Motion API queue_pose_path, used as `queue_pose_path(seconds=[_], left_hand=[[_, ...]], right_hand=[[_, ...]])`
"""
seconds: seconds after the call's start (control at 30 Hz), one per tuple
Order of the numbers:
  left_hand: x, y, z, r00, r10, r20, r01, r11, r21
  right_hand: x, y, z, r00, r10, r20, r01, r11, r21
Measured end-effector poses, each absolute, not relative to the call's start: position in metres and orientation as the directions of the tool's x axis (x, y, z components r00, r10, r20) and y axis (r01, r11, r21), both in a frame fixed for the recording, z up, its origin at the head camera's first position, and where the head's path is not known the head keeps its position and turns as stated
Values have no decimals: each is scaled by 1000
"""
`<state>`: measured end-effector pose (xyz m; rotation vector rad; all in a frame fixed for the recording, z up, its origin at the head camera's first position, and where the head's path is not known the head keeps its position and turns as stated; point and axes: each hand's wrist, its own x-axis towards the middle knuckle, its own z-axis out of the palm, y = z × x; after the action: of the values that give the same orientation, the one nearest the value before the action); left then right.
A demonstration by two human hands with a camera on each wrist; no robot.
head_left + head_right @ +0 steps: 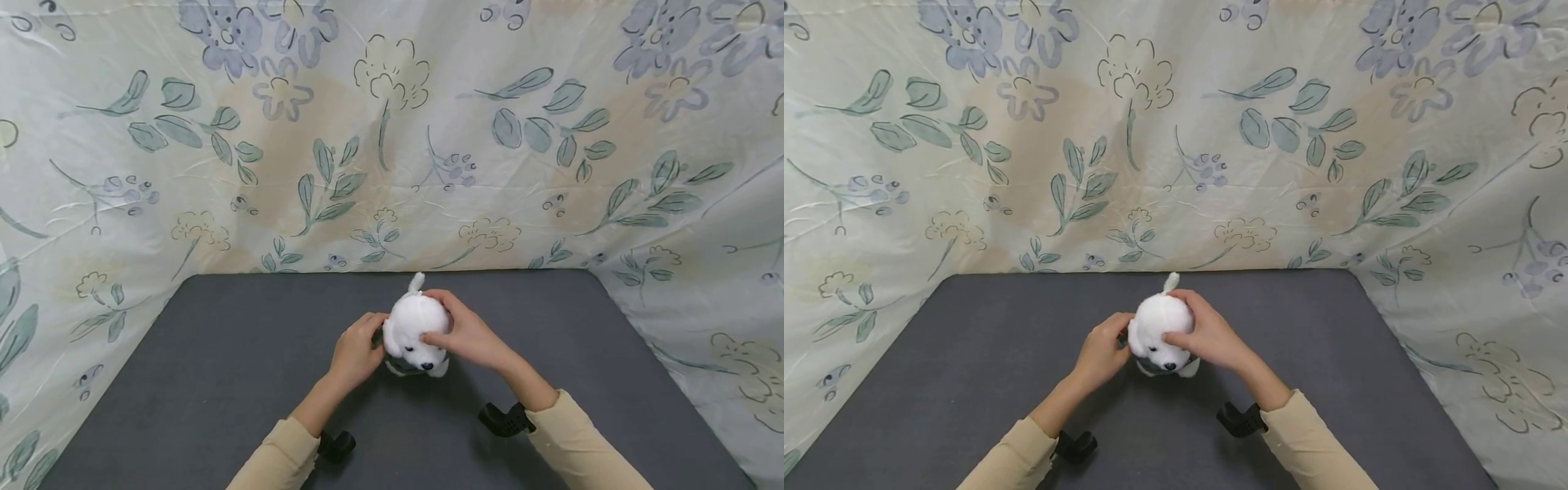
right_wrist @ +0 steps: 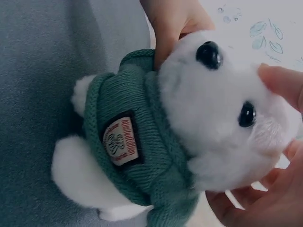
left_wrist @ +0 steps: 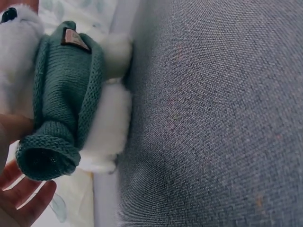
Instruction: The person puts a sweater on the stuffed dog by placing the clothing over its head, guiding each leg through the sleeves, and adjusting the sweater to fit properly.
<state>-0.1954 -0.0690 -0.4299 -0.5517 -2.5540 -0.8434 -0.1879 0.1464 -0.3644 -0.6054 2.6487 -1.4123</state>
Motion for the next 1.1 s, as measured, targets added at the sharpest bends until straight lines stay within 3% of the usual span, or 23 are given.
queue_pose_path(seconds=[0.27,0.4,0.6,0.73,0.83,1.1], left_hand=[[-188,-72,-427,-844,295,448,511,697,503],[-187,-72,-428,-825,341,451,551,666,503],[-189,-69,-431,-842,355,406,536,642,548],[-191,-67,-433,-859,335,387,509,640,576],[-194,-64,-434,-869,306,389,490,639,593],[-196,-55,-440,-865,221,451,480,630,611]], right_hand=[[-183,163,-384,-847,-384,368,-528,523,-669],[-184,179,-402,-819,-360,447,-574,529,-626],[-186,194,-429,-824,-388,413,-567,571,-594],[-191,191,-438,-790,-435,432,-613,583,-533],[-196,185,-440,-766,-453,457,-642,583,-498],[-200,166,-442,-773,-403,490,-629,588,-508]])
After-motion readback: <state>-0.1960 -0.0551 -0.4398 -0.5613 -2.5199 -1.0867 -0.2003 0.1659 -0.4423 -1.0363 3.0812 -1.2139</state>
